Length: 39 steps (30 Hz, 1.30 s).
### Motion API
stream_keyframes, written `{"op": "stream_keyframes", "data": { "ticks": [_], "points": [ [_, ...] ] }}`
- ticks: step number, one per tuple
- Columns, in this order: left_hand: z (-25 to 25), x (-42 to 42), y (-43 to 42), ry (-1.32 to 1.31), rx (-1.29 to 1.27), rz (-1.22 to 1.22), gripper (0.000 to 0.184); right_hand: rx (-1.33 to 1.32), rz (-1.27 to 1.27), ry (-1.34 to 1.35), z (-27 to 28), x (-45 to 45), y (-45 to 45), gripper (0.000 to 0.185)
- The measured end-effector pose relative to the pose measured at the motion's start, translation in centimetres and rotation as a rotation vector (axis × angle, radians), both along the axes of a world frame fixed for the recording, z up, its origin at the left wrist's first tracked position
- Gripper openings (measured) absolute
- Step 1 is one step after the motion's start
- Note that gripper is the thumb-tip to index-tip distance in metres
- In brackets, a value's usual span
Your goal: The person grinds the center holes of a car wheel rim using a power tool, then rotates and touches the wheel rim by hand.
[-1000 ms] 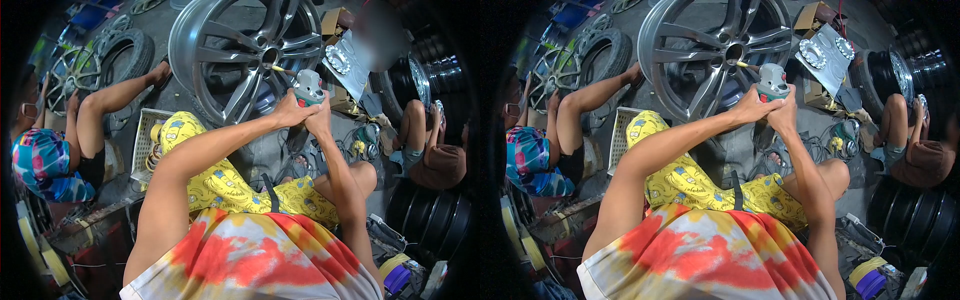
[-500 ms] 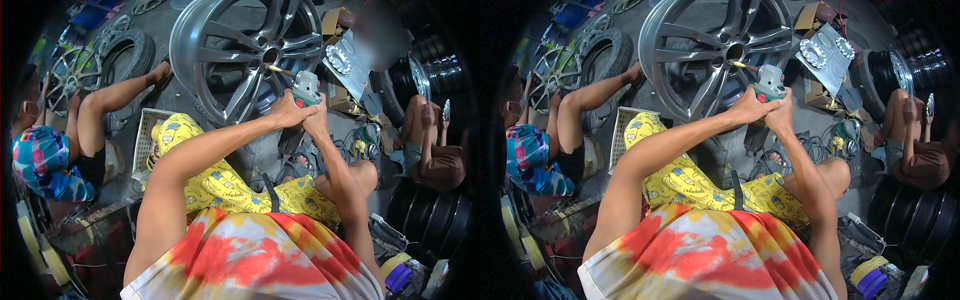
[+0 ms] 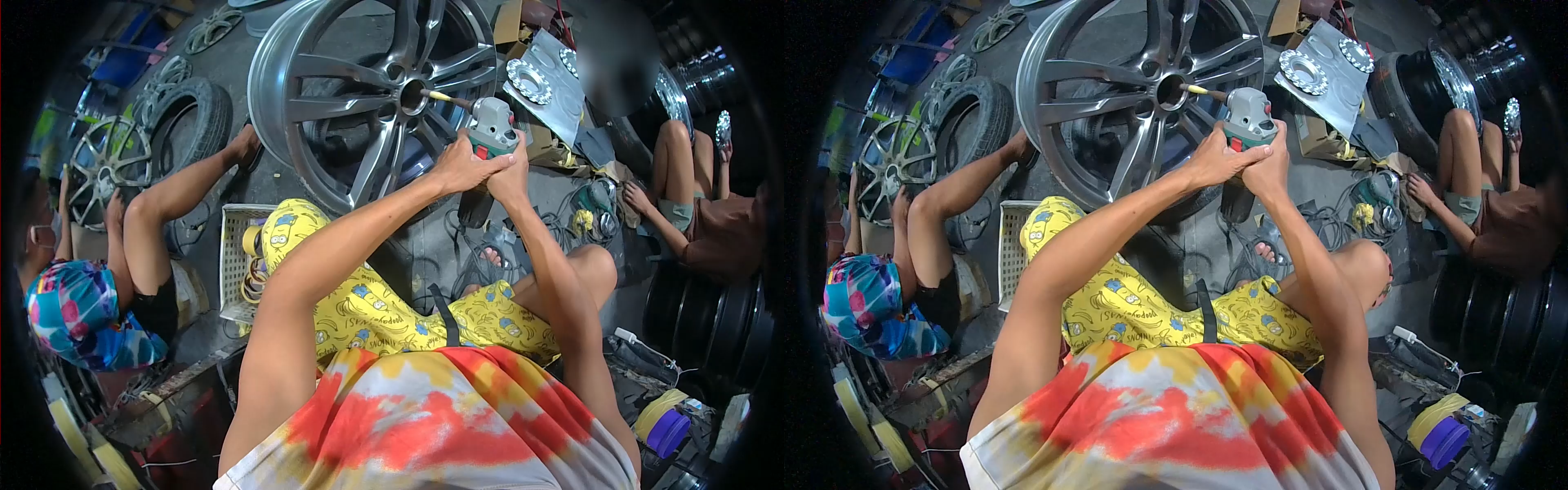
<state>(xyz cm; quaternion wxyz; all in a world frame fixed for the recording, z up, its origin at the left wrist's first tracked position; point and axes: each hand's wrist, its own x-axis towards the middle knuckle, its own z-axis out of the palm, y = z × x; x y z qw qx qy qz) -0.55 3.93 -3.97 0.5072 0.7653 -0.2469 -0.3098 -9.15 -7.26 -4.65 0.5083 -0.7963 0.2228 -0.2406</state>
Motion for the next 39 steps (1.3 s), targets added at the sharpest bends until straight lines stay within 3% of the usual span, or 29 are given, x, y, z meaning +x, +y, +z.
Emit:
{"op": "stream_keyframes", "data": {
  "ticks": [5, 8, 11, 15, 23, 31, 39],
  "points": [
    [-1.8, -0.5, 0.4, -0.092, -0.058, -0.013, 0.108, -0.005, 0.02, -0.07, -3.6, -0.5, 0.1, 0.075],
    [0.2, -1.8, 1.1, -0.068, 0.229, -0.031, 0.128, 0.204, 0.071, 0.019, -3.5, -1.8, 0.9, 0.069],
    [1.8, -2.0, 1.2, -0.061, 0.377, -0.067, 0.13, 0.371, 0.089, -0.015, -5.8, -2.1, 0.9, 0.067],
    [1.6, -1.2, 0.7, -0.084, 0.421, -0.106, 0.13, 0.499, 0.075, -0.044, -5.6, -1.6, 0.9, 0.067],
    [1.3, -1.2, 0.8, -0.12, 0.367, -0.12, 0.128, 0.306, 0.065, 0.042, -4.8, -1.7, 0.7, 0.065],
    [1.0, -0.2, 0.5, -0.12, 0.298, -0.113, 0.127, 0.323, 0.015, -0.012, -3.9, -0.5, 0.8, 0.065],
    [1.9, -1.2, 1.0, -0.118, 0.443, -0.124, 0.124, 0.462, 0.044, 0.034, -4.9, -1.7, 1.5, 0.067]
  ]
}}
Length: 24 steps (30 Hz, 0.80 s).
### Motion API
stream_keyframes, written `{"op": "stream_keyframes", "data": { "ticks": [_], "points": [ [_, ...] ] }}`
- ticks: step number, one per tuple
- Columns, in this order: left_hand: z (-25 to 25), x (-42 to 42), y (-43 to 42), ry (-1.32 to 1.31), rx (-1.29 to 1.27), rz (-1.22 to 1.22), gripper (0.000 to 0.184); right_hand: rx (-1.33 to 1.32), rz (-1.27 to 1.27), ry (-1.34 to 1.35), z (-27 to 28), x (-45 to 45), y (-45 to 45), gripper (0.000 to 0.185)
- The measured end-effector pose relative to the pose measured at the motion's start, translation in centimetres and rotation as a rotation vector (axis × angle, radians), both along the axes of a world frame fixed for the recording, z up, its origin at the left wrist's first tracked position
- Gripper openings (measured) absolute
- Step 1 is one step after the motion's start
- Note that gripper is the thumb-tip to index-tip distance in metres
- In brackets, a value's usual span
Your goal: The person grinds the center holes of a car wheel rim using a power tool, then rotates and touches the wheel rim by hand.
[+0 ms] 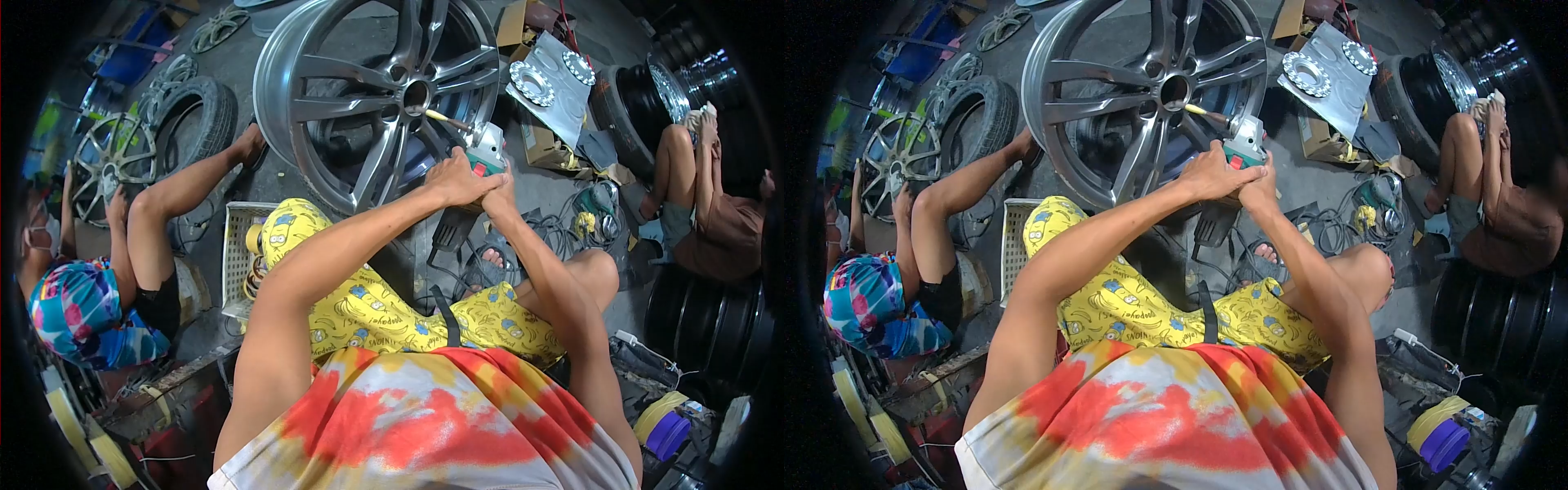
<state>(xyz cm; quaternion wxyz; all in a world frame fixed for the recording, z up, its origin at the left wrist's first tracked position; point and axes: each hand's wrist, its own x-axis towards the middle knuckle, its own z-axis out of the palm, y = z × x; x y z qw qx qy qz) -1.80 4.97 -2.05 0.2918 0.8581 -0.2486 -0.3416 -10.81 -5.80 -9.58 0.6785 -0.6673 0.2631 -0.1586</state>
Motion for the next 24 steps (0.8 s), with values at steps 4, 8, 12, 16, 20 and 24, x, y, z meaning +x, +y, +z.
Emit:
{"op": "stream_keyframes", "data": {
  "ticks": [4, 8, 12, 16, 20, 24],
  "points": [
    [-0.4, 0.8, -0.4, 0.009, -0.069, -0.005, 0.122, -0.052, -0.021, -0.02, 0.8, 0.7, -0.4, 0.066],
    [-1.0, 0.4, -0.3, -0.024, -0.078, -0.006, 0.124, -0.078, -0.005, -0.011, 0.2, 0.2, -0.6, 0.064],
    [-0.8, 0.4, -0.1, 0.003, -0.089, 0.034, 0.126, -0.118, -0.008, -0.033, 0.3, 0.6, -0.5, 0.062],
    [-3.1, 1.6, -0.9, 0.046, -0.272, 0.064, 0.101, -0.387, -0.009, -0.064, 3.9, 1.6, -0.7, 0.061],
    [-1.6, 0.8, -0.8, 0.248, -0.875, 0.173, 0.07, -0.65, -0.015, -0.099, 8.0, 2.6, -0.8, 0.06],
    [0.1, 0.2, -0.6, 0.368, -0.882, 0.278, 0.071, -0.642, 0.107, 0.026, 9.0, 3.4, -1.2, 0.058]
  ]
}}
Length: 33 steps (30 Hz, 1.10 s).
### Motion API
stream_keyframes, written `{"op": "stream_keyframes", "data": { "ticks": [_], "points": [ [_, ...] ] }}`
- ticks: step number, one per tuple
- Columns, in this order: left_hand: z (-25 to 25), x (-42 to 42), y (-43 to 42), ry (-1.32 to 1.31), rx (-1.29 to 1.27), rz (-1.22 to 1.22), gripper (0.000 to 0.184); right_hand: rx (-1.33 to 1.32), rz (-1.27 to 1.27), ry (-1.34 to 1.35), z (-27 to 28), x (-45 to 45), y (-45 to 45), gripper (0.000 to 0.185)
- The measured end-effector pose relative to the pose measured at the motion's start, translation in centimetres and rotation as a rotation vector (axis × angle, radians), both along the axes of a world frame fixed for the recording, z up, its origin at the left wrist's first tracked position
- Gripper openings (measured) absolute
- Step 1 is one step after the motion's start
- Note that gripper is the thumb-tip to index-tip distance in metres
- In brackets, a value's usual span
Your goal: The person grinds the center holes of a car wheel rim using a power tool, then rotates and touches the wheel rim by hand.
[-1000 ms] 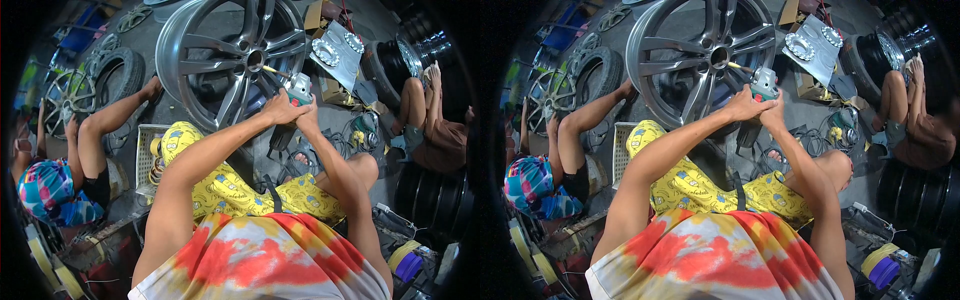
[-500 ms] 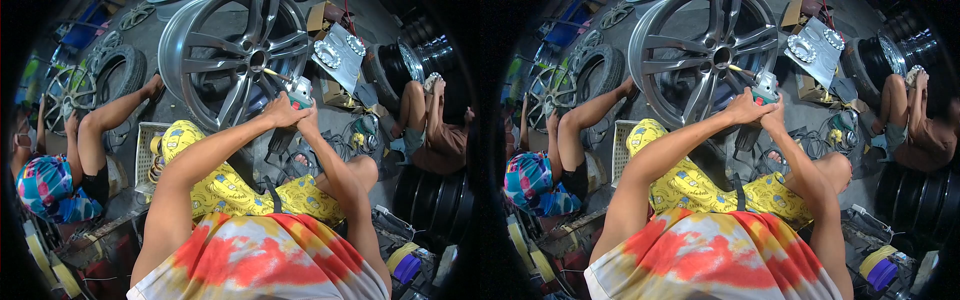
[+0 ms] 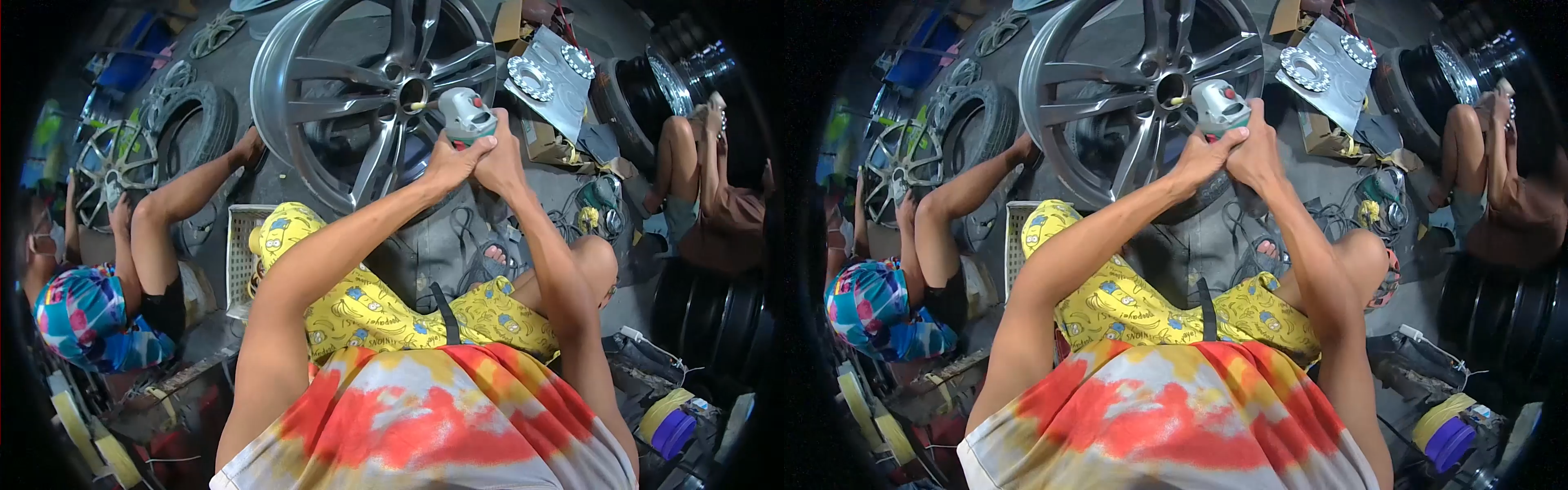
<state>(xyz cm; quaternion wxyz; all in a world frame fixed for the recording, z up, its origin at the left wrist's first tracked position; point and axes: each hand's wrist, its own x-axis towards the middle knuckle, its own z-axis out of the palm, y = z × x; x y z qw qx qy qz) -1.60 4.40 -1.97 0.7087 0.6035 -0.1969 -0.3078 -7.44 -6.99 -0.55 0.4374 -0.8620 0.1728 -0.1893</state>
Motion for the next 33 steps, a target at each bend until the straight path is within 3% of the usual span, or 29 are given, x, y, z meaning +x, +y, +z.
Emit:
{"op": "stream_keyframes", "data": {
  "ticks": [2, 7, 12, 15, 20, 22, 28, 33],
  "points": [
    [2.1, 0.0, 0.5, 0.094, 0.162, 0.036, 0.073, 0.066, 0.037, 0.011, -0.4, 0.7, -0.1, 0.058],
    [0.3, 1.5, -0.1, 0.083, 0.101, -0.043, 0.083, -0.017, 0.026, 0.052, 1.3, 1.1, -0.4, 0.057],
    [-0.2, 1.3, 0.1, 0.061, 0.089, 0.027, 0.08, 0.025, 0.03, 0.105, 1.0, 1.3, -0.2, 0.067],
    [1.0, 1.6, 0.5, 0.096, 0.242, -0.048, 0.073, 0.08, -0.002, 0.135, 1.5, 0.9, 0.1, 0.066],
    [1.1, 1.3, 0.0, 0.059, 0.227, -0.013, 0.076, -0.031, 0.022, 0.035, 1.1, 1.5, -0.6, 0.062],
    [0.5, 1.6, -0.2, 0.159, 0.053, 0.0, 0.067, -0.036, 0.026, 0.047, 1.3, 1.8, -0.6, 0.063],
    [1.2, 1.4, 0.0, 0.086, 0.135, 0.001, 0.078, -0.007, 0.049, 0.122, 1.9, 1.8, -1.0, 0.064],
    [0.7, 1.9, -0.3, 0.154, 0.161, -0.016, 0.075, 0.003, 0.009, 0.119, 1.6, 2.0, -0.9, 0.065]
  ]
}}
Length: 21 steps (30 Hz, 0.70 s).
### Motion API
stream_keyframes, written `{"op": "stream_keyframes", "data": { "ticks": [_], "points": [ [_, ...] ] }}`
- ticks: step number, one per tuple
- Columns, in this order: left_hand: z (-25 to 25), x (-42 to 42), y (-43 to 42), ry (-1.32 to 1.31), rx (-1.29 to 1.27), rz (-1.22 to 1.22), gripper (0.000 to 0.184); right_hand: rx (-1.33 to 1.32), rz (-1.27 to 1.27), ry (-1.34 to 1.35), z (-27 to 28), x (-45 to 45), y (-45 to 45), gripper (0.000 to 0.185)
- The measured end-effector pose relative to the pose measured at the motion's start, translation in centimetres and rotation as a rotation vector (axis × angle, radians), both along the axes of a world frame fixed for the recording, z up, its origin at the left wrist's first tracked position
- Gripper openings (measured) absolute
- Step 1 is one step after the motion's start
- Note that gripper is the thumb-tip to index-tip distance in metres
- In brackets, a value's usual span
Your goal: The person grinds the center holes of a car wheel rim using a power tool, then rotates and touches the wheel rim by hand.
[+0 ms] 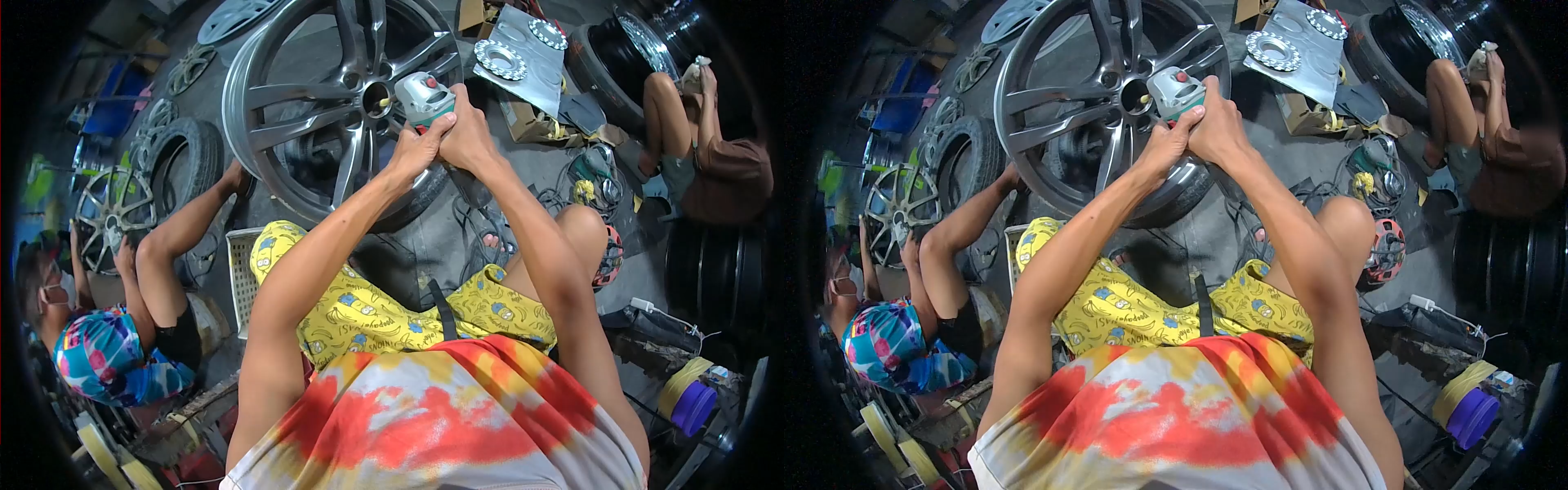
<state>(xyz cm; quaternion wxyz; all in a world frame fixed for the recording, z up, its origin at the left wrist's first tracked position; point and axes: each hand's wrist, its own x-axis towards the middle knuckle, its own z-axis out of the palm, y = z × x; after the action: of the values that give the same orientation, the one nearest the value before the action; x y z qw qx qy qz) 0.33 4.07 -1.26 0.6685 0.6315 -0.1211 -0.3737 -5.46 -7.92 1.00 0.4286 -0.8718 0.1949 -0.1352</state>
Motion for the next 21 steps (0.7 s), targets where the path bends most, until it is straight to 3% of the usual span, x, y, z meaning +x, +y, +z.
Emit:
{"op": "stream_keyframes", "data": {
  "ticks": [3, 9, 14, 18, 21],
  "points": [
    [-0.2, -0.4, 0.0, -0.046, -0.047, 0.049, 0.075, -0.027, 0.016, 0.035, 0.4, -0.2, -0.1, 0.064],
    [0.2, 0.1, 0.1, -0.058, 0.127, -0.03, 0.078, 0.027, 0.016, 0.0, -0.4, -0.3, -0.2, 0.065],
    [-1.5, 0.3, -0.2, -0.097, -0.19, 0.021, 0.083, -0.141, 0.044, -0.095, 1.5, -0.4, 0.8, 0.061],
    [-2.0, 0.6, 0.2, -0.148, -0.214, -0.004, 0.079, -0.304, 0.034, -0.23, 0.9, -0.1, 1.3, 0.051],
    [-1.3, -0.1, 0.5, -0.119, -0.248, -0.029, 0.074, -0.347, 0.041, -0.169, 0.7, -0.4, 1.4, 0.05]
  ]
}}
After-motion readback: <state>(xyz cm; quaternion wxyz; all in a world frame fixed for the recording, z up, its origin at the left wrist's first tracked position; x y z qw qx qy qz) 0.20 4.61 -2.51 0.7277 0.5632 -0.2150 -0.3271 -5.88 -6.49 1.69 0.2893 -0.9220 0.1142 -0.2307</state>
